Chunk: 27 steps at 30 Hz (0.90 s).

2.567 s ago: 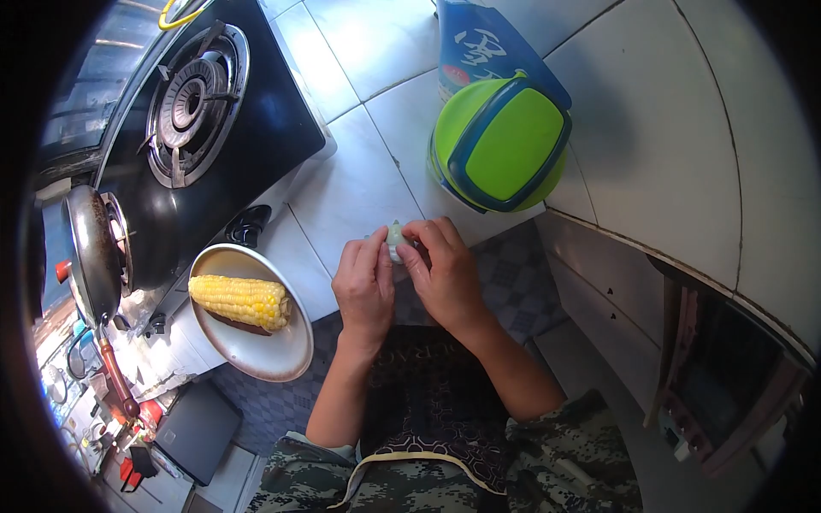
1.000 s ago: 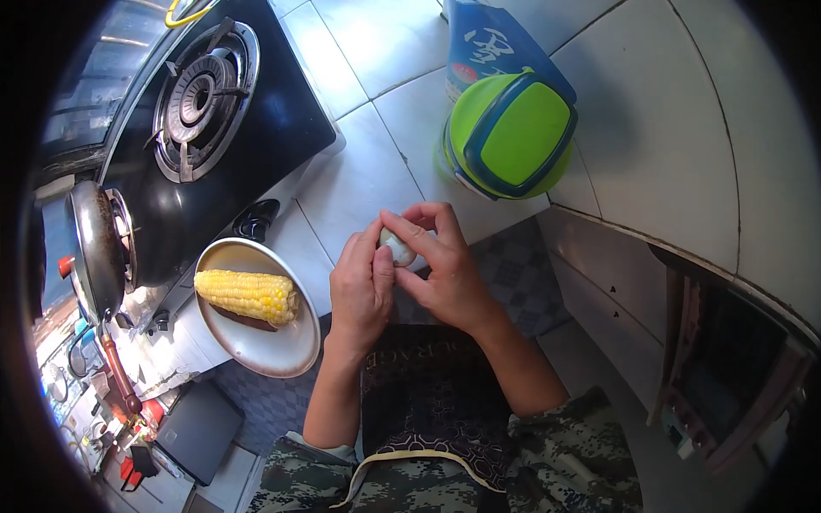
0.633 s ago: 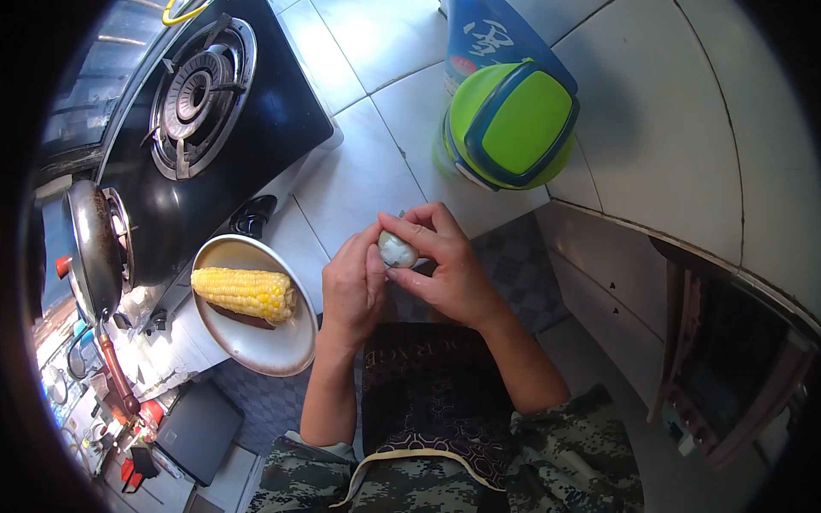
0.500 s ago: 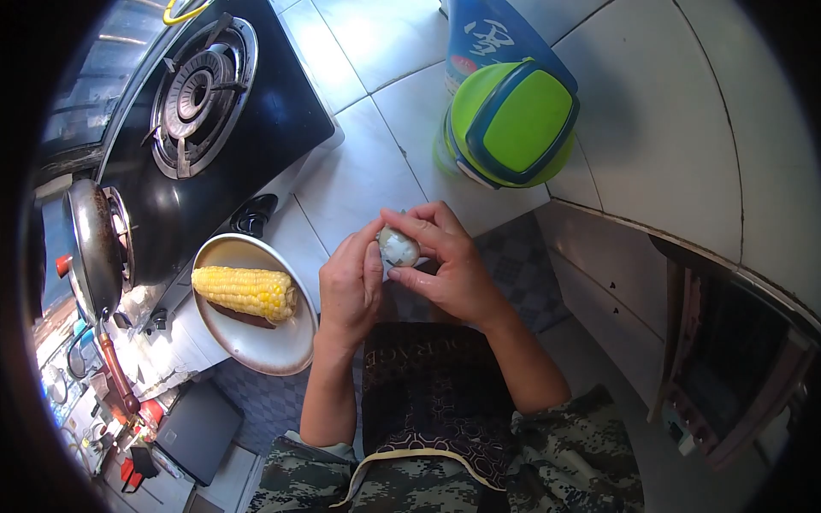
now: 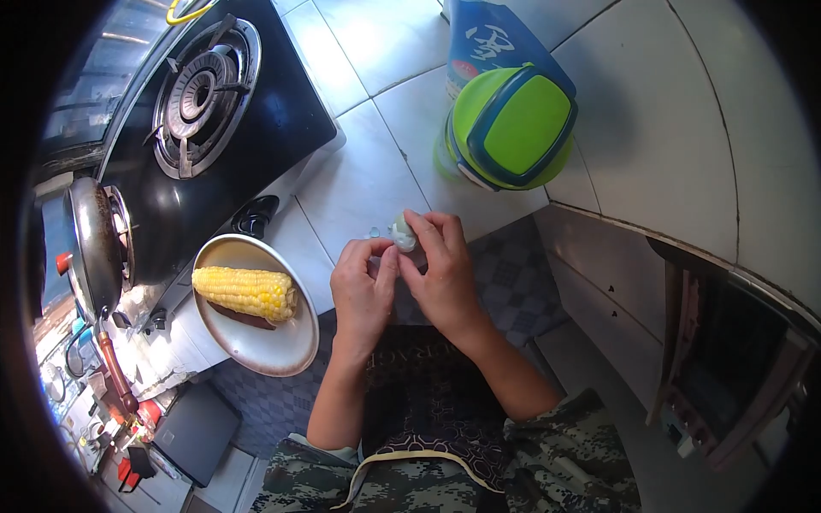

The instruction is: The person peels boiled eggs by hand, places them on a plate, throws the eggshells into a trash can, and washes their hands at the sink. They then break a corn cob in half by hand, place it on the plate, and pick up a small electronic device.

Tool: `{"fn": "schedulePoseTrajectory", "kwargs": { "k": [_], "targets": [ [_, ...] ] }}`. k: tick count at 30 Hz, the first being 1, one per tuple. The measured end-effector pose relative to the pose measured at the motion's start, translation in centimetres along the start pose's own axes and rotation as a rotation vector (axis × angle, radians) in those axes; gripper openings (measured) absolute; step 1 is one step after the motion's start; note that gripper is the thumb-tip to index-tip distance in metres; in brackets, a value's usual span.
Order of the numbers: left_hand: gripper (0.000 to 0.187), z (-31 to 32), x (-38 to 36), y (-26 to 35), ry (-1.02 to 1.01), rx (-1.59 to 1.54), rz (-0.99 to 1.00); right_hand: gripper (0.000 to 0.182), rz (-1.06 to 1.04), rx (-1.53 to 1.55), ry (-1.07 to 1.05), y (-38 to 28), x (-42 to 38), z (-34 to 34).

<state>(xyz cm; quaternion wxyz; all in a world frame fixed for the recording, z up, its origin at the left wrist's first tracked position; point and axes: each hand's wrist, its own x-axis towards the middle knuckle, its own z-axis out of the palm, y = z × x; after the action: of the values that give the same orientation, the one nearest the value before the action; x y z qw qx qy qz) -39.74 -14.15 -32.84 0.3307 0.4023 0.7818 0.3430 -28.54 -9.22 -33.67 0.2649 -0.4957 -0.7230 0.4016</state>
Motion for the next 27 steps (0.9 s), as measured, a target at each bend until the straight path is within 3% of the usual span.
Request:
{"fn": "schedulePoseTrajectory", "kwargs": {
  "k": [4,9,12,16,27],
  "targets": [
    [0.012,0.4,-0.1,-0.7,0.075,0.040,0.083,0.047,0.045,0.057,-0.051,-0.1,-0.1,-0.8],
    [0.010,0.6,-0.1,-0.6,0.092,0.096,0.134,0.021,0.153,0.091,0.003,-0.1,0.9,-1.3],
    [0.009,0.7,-0.1,-0.7,0.111,0.156,0.193,0.016,0.154,0.012,-0.004,-0.3,1.6,-1.5],
    [0.008,0.7,0.0,-0.5,0.144,0.245,0.265,0.018,0.210,-0.011,-0.024,-0.2,1.9,-1.6],
    [0.007,0.7,0.4,-1.3,0.195,0.261,0.213,0.020,0.257,-0.006,-0.036,0.1,1.6,-1.9]
  ]
}}
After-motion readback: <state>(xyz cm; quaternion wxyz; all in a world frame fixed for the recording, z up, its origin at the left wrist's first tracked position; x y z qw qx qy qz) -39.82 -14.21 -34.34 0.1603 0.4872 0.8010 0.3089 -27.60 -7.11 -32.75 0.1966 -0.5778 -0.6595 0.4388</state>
